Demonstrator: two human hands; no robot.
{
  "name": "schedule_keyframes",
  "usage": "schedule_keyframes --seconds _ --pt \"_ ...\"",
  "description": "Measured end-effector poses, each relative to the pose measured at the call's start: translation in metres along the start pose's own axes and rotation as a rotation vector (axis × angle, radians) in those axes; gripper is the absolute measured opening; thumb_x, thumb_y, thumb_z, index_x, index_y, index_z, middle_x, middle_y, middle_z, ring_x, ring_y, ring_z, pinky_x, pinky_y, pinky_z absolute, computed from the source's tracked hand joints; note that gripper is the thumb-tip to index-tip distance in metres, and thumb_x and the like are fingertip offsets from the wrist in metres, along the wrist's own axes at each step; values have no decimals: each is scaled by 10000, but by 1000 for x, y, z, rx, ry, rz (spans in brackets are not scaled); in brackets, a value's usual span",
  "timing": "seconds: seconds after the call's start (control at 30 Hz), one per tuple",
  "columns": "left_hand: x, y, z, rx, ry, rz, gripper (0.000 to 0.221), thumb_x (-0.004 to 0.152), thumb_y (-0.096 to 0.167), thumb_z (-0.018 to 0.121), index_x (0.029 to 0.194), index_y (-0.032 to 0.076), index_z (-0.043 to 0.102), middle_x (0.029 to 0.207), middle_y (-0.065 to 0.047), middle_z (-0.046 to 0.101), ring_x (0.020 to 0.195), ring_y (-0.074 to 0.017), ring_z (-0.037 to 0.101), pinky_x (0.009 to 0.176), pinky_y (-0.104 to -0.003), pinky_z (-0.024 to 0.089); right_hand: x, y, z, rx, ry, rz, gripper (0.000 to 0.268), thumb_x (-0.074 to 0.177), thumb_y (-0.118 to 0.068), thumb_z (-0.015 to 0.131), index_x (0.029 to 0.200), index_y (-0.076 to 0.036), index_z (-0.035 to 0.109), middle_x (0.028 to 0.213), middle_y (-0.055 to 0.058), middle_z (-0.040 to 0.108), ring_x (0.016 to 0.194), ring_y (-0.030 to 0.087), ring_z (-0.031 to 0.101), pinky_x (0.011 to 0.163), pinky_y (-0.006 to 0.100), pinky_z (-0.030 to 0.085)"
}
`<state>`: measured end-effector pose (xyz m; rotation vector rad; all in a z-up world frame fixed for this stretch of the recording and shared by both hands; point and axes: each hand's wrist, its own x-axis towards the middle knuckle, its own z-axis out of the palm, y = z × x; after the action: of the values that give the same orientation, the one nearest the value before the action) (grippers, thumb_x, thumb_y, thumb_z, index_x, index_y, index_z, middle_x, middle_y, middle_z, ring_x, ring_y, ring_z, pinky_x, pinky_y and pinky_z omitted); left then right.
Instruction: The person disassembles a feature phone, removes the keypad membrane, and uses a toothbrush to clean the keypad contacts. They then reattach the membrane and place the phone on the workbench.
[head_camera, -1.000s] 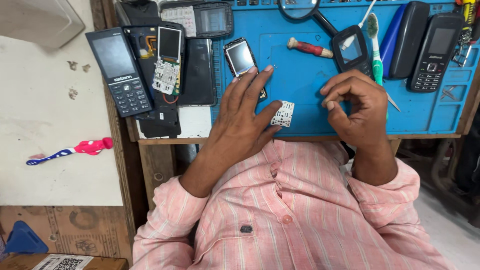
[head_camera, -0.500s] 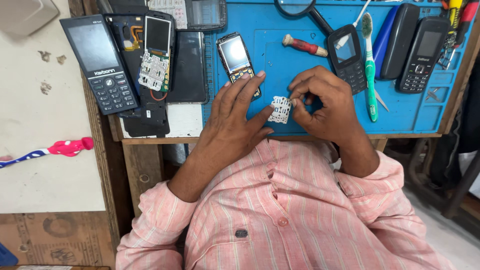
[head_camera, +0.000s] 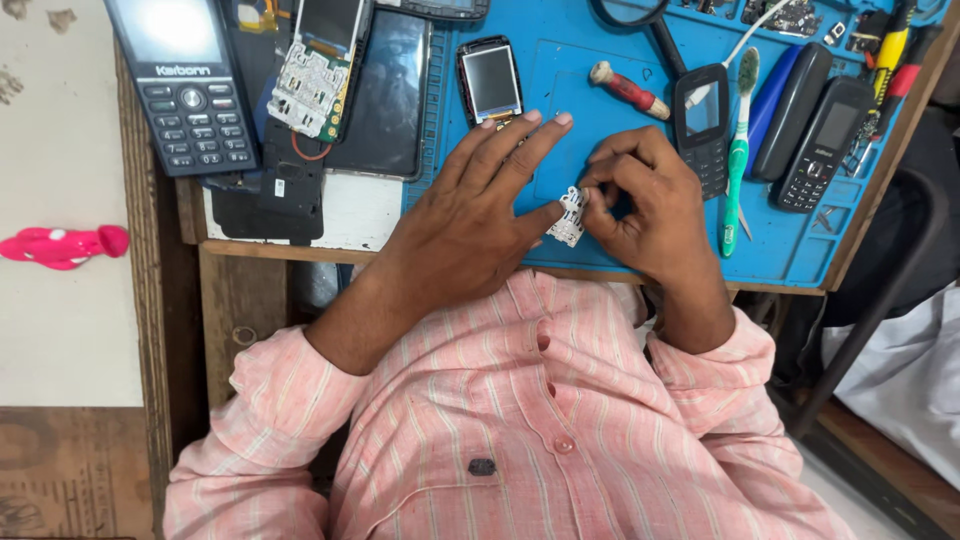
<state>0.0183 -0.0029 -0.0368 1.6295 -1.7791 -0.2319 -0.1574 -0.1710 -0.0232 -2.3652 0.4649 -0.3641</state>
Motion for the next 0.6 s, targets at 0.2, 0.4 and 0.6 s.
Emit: schedule_keyframes --seconds 0.2,0.4,0.6 --pt "-3 -2 3 3 17 -5 202 1036 241 654 1140 111 767 1645 -189 349 1525 -362 353 1251 -539 322 -3 6 5 -148 25 -106 123 906 -24 794 991 -56 711 1092 96 641 833 200 688 734 315 571" --pt "-5 -2 5 34 44 -6 193 1046 234 662 1142 108 772 1656 -181 350 1531 -351 355 1230 -504 350 -4 7 7 -180 29 -123 130 901 -19 801 995 -58 720 1087 102 639 820 198 696 720 321 582" --pt "-7 -2 8 41 46 -12 182 1054 248 669 1120 115 775 1657 -173 350 1531 -344 353 1229 -495 348 -6 6 8 -205 45 -146 167 889 24 820 1005 -60 733 1074 95 635 823 195 702 713 315 576"
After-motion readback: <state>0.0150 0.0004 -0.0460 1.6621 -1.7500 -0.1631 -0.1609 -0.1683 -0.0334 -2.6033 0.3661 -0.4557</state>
